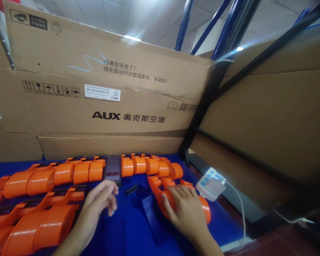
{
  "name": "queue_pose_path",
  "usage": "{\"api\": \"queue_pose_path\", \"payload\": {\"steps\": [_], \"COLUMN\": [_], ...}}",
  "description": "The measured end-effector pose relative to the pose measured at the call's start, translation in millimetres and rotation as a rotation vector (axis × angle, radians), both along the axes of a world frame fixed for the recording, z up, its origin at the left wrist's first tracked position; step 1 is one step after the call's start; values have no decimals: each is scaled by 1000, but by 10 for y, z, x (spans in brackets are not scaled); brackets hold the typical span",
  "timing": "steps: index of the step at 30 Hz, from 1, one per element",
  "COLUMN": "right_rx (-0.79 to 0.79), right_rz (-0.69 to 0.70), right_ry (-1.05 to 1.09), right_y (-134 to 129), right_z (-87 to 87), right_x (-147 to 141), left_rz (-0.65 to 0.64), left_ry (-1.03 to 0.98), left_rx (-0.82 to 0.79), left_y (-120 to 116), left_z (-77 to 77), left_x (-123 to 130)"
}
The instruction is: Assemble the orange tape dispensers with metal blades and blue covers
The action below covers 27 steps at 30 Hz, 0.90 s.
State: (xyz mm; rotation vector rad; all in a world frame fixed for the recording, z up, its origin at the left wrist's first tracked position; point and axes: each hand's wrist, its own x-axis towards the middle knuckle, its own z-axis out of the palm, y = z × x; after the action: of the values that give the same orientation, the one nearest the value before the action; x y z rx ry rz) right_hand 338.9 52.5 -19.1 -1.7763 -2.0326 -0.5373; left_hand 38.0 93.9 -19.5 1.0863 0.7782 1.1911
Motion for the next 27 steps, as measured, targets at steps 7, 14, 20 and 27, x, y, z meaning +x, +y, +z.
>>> {"api": "queue_pose_path", "payload": {"steps": [7, 14, 20, 27], "right_rx": [95, 134, 402, 379], "right_rz": [103, 112, 95, 223], "right_ry": [4, 37, 109, 281], "right_y": [14, 2, -68, 35], "right_z": [-42, 64, 283, 567], "right_x": [17, -18, -120, -862], "left_rz": [11, -5, -14, -73], "left_ry": [33, 81, 52, -77], "left_rx": [16, 37, 47, 51], "left_y": [14, 22, 66, 37], "left_z": [4, 15, -23, -9], "left_x": [-4, 39, 45, 47]}}
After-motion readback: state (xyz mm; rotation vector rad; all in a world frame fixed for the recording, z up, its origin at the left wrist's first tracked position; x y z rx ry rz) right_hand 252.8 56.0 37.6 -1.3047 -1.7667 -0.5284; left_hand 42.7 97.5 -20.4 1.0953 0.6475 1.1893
